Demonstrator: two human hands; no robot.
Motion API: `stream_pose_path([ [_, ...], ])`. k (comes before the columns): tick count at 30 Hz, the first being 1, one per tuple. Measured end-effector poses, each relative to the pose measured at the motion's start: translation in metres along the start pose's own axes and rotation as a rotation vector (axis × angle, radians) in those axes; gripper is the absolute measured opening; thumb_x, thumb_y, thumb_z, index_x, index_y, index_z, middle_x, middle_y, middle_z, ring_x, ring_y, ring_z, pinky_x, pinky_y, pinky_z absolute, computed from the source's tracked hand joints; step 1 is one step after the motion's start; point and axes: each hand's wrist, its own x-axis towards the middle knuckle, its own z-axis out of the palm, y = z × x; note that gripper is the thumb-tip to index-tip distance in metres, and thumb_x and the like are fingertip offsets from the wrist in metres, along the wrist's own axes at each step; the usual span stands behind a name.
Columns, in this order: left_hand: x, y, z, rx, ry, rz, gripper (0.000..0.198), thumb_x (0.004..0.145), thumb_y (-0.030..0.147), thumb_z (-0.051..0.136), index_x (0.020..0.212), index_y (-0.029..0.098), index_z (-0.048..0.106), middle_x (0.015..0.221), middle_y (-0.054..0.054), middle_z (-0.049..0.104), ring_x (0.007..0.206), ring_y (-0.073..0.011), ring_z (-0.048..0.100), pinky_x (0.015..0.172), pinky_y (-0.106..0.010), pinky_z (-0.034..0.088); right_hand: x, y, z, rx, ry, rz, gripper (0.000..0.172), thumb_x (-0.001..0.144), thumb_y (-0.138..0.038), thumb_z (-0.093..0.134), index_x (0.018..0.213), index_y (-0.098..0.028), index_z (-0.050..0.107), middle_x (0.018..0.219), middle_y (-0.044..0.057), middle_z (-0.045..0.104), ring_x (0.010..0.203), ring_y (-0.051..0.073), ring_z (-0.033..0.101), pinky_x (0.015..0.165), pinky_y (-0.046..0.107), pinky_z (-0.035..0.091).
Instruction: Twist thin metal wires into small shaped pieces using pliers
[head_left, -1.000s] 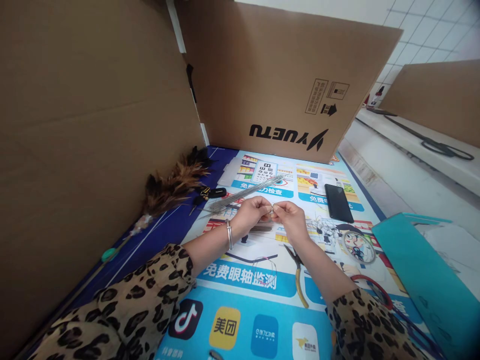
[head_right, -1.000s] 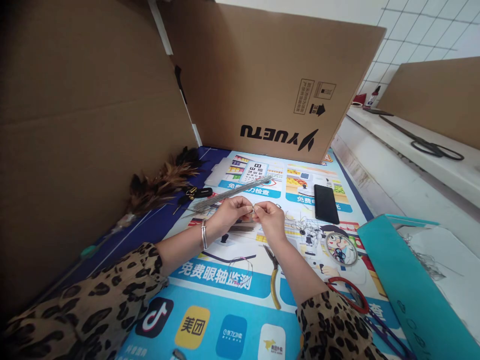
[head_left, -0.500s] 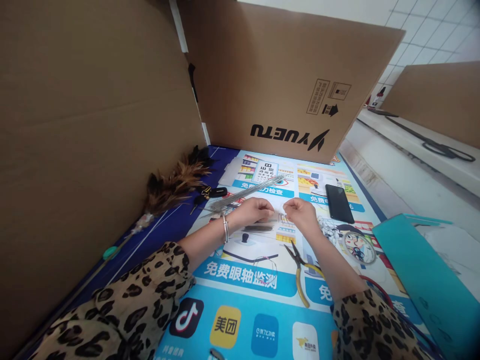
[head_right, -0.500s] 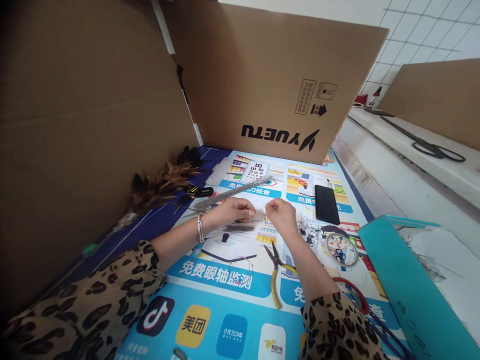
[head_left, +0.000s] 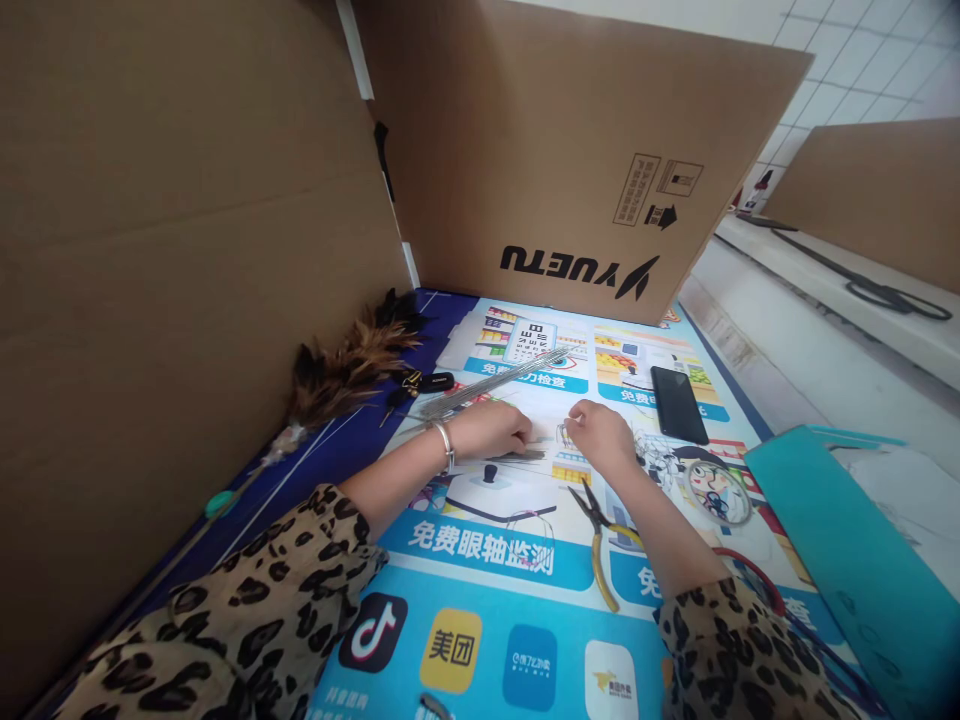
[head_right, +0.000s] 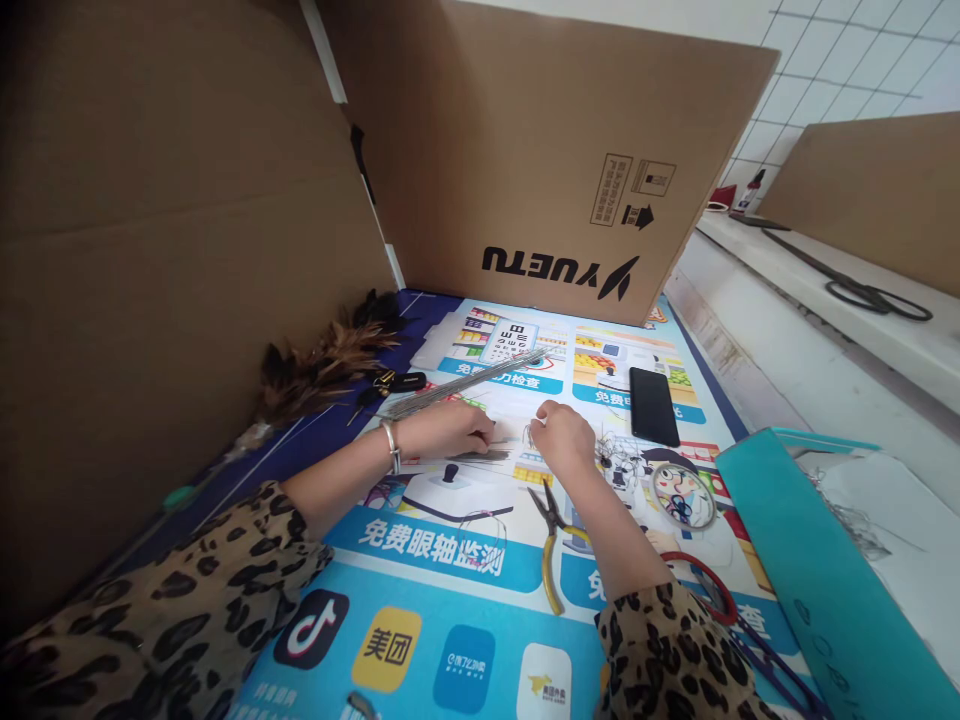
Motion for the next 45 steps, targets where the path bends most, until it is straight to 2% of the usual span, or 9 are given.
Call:
stream_pose_path([
  [3,0.001,0.0,0.003,0.02,-0.012,0.0,0.015,0.072,0.031,0.054,0.073,0.021,0.065,0.071,-0.001,0.064,0.066,-0.0134,0.054,0.056,-0.021,0.031,-0.004,-0.004,-0.001,0.036,0.011,-0.2,0.018,0.078,-0.031,0.046,0.087,-0.026,0.061,0.086,0.0,0.06,0.075,0.013,0.053,0.061,0.022,0.033],
  [7,0.001,-0.001,0.006,0.046,-0.014,-0.015,0.015,0.072,0.03,0.053,0.074,0.022,0.066,0.072,-0.001,0.064,0.065,-0.0135,0.054,0.054,-0.021,0.03,-0.007,-0.007,0.0,0.05,-0.113,-0.445,0.016,0.079,-0.028,0.047,0.079,-0.025,0.063,0.082,-0.001,0.057,0.073,0.011,0.052,0.064,0.02,0.033],
  [15,0.0,0.001,0.004,0.067,-0.015,-0.02,0.014,0.072,0.028,0.054,0.074,0.021,0.066,0.069,-0.001,0.064,0.065,-0.014,0.055,0.053,-0.022,0.029,-0.01,-0.009,-0.008,-0.153,-0.246,-0.623,0.023,0.083,-0.025,0.04,0.081,-0.026,0.064,0.085,0.0,0.055,0.074,0.011,0.052,0.062,0.021,0.031],
  [21,0.002,0.0,0.005,0.077,-0.018,-0.032,0.016,0.073,0.027,0.052,0.075,0.021,0.066,0.071,-0.003,0.064,0.066,-0.0148,0.056,0.054,-0.022,0.032,-0.02,-0.022,-0.013,-0.383,-0.182,-0.716,0.024,0.085,-0.021,0.037,0.078,-0.019,0.06,0.082,0.005,0.055,0.073,0.014,0.05,0.06,0.025,0.03],
  [25,0.001,0.002,0.004,0.091,0.009,-0.029,0.021,0.075,0.026,0.047,0.077,0.02,0.066,0.073,-0.004,0.065,0.068,-0.015,0.056,0.057,-0.023,0.033,-0.024,-0.03,-0.013,-0.471,-0.178,-0.738,0.018,0.082,-0.014,0.041,0.083,-0.016,0.058,0.082,0.008,0.054,0.074,0.017,0.05,0.062,0.026,0.032],
  [29,-0.002,0.01,-0.001,0.125,0.025,-0.022,0.02,0.075,0.025,0.047,0.076,0.02,0.067,0.073,-0.004,0.065,0.069,-0.0155,0.056,0.058,-0.023,0.034,-0.023,-0.03,-0.011,-0.464,-0.185,-0.704,0.02,0.084,-0.018,0.038,0.084,-0.017,0.058,0.084,0.008,0.054,0.075,0.018,0.051,0.062,0.026,0.034],
  [32,-0.006,0.021,-0.003,0.156,0.029,0.044,0.019,0.074,0.024,0.048,0.075,0.021,0.066,0.074,-0.003,0.065,0.069,-0.0155,0.056,0.059,-0.023,0.035,-0.021,-0.028,-0.01,-0.441,-0.183,-0.681,0.019,0.083,-0.02,0.039,0.083,-0.018,0.058,0.084,0.007,0.055,0.076,0.018,0.053,0.062,0.026,0.035],
  [37,-0.01,0.036,0.003,0.269,-0.001,0.112,0.018,0.074,0.023,0.048,0.07,0.02,0.065,0.075,-0.005,0.065,0.067,-0.0166,0.057,0.059,-0.025,0.036,-0.02,-0.024,-0.011,-0.382,-0.211,-0.674,0.016,0.081,-0.024,0.044,0.085,-0.018,0.058,0.088,0.006,0.057,0.079,0.018,0.054,0.063,0.026,0.036],
  [45,-0.01,0.037,0.013,0.331,0.005,0.131,0.023,0.079,0.02,0.042,0.073,0.012,0.063,0.073,-0.011,0.063,0.065,-0.0187,0.058,0.06,-0.029,0.039,-0.018,-0.023,-0.011,-0.362,-0.239,-0.632,0.017,0.079,-0.024,0.045,0.087,-0.019,0.059,0.091,0.007,0.057,0.083,0.018,0.056,0.064,0.026,0.037],
])
